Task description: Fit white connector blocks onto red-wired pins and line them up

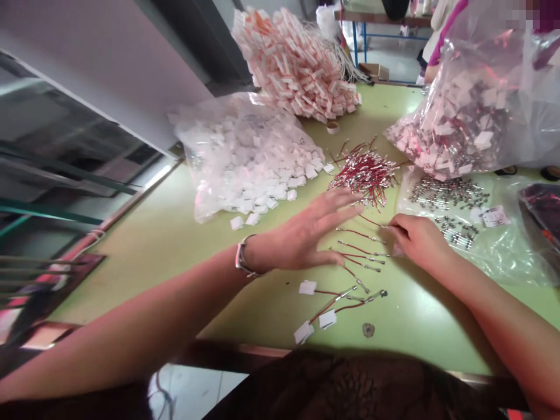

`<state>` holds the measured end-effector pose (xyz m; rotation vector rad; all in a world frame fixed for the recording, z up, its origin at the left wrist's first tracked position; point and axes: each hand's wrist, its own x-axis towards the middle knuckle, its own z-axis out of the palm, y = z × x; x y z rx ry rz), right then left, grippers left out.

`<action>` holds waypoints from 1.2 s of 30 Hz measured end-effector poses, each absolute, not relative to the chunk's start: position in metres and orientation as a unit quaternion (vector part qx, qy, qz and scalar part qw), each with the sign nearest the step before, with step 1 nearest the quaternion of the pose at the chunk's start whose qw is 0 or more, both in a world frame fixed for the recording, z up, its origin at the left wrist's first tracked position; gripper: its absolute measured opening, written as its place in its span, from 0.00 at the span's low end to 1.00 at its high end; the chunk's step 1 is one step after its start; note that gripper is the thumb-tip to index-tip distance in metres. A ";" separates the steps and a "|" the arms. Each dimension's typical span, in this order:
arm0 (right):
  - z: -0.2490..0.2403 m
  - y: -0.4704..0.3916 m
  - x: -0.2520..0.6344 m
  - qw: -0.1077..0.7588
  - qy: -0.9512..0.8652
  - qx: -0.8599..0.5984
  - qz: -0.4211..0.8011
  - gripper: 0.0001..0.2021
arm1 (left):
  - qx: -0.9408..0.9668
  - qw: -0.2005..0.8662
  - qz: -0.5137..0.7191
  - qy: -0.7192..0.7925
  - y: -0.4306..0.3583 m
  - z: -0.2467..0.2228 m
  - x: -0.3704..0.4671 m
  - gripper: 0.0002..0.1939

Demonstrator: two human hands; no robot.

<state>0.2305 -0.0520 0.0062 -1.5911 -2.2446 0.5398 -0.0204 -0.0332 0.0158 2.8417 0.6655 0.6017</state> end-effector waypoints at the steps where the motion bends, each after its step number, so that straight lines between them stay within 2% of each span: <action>1: 0.005 -0.051 0.232 0.150 -0.800 -0.557 0.165 0.10 | 0.958 0.083 0.163 0.219 -0.038 0.014 -0.023 0.43; 4: 0.000 -0.050 0.235 0.090 -0.832 -0.544 0.060 0.11 | 0.968 0.086 0.064 0.226 -0.052 -0.001 -0.024 0.39; 7: -0.002 -0.051 0.241 0.049 -0.847 -0.529 -0.019 0.13 | 0.969 0.102 0.041 0.222 -0.056 -0.016 -0.019 0.26; 9: -0.001 -0.051 0.244 0.042 -0.852 -0.521 -0.027 0.13 | 0.966 0.105 0.067 0.228 -0.056 -0.022 -0.016 0.21; 13: 0.005 -0.041 0.232 0.052 -0.862 -0.504 -0.001 0.13 | 0.946 0.099 0.144 0.274 -0.056 -0.026 -0.009 0.18; 17: 0.006 -0.026 0.201 -0.012 -0.860 -0.510 0.014 0.11 | 0.917 0.090 0.184 0.341 -0.056 -0.027 -0.005 0.16; 20: 0.001 -0.019 0.187 -0.038 -0.851 -0.523 0.023 0.10 | 0.919 0.081 0.188 0.337 -0.054 -0.020 -0.014 0.15; 23: 0.000 -0.017 0.187 -0.023 -0.841 -0.540 0.026 0.10 | 0.892 0.069 0.200 0.400 -0.042 -0.006 -0.035 0.16; 26: 0.004 -0.021 0.192 0.024 -0.824 -0.565 0.037 0.08 | 0.764 0.013 0.182 0.618 -0.020 0.004 -0.061 0.18; 28: 0.009 -0.024 0.195 0.064 -0.812 -0.577 0.059 0.08 | 0.718 -0.013 0.133 0.683 -0.004 0.004 -0.073 0.21; 32: 0.013 -0.027 0.200 0.098 -0.813 -0.563 0.107 0.06 | 0.740 -0.026 0.064 0.669 0.013 -0.007 -0.080 0.18; 36: 0.012 -0.029 0.203 0.119 -0.812 -0.552 0.147 0.06 | 0.781 -0.032 0.074 0.620 0.011 -0.019 -0.076 0.16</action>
